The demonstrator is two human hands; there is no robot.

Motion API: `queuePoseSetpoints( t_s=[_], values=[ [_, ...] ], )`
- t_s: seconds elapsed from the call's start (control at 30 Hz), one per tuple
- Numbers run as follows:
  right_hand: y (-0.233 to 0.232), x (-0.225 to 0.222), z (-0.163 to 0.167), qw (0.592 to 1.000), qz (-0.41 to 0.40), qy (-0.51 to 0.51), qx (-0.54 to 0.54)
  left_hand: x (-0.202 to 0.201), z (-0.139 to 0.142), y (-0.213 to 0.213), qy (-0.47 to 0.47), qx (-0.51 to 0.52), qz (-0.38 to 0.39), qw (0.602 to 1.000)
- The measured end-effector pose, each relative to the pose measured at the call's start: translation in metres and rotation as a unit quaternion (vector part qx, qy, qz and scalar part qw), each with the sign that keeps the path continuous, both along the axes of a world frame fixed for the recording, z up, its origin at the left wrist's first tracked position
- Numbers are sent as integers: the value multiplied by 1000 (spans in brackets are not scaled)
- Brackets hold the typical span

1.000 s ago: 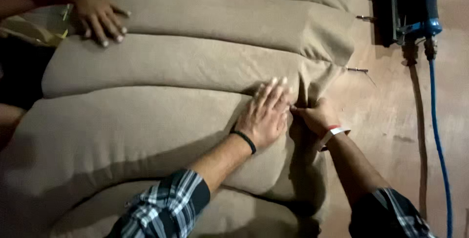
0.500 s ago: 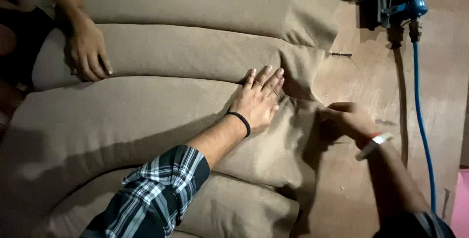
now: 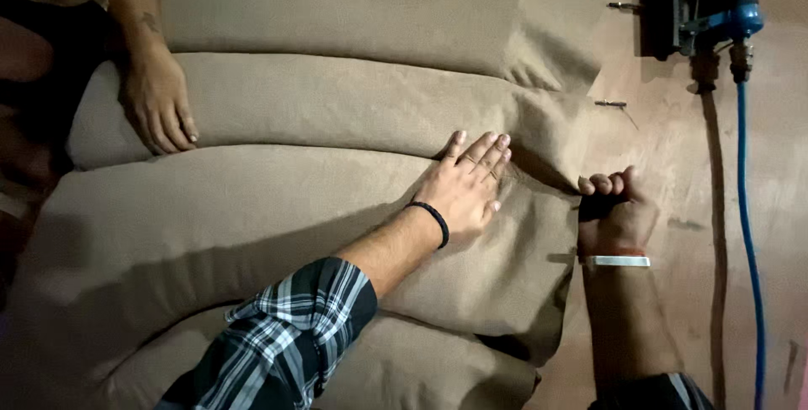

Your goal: The person stretches a beige fabric cover over foam padding on a curved wooden furniture panel, pressing and pulling the fabric to align it. The person uses a pneumatic nail gun to fasten the fabric edge to the panel while a second worker assists by holding the fabric taut.

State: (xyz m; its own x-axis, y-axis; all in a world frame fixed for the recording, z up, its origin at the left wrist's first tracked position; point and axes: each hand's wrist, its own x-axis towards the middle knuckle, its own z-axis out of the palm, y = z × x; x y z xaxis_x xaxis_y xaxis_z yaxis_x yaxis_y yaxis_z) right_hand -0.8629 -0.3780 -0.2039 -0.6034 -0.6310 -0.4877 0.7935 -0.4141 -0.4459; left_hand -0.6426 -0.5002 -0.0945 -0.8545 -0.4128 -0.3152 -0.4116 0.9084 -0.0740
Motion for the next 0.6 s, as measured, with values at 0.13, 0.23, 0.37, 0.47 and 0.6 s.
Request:
queuePoseSetpoints(
  t_s=[0.13,0.23,0.37,0.47,0.6],
  values=[
    [-7,9,20,986,54,59,146,0,-1,0,-29,-12,-13,999],
    [-19,14,44,933,201,145,259,0,3,-1,-26,20,0,999],
    [-40,18,63,730,420,336,421,2,9,-2,-35,12,-14,999],
    [-49,19,59,555,497,468,476,6,9,-3,-11,16,-9,1000],
    [-42,14,38,365,492,617,494,5,-3,-2,4,39,8,999]
  ],
)
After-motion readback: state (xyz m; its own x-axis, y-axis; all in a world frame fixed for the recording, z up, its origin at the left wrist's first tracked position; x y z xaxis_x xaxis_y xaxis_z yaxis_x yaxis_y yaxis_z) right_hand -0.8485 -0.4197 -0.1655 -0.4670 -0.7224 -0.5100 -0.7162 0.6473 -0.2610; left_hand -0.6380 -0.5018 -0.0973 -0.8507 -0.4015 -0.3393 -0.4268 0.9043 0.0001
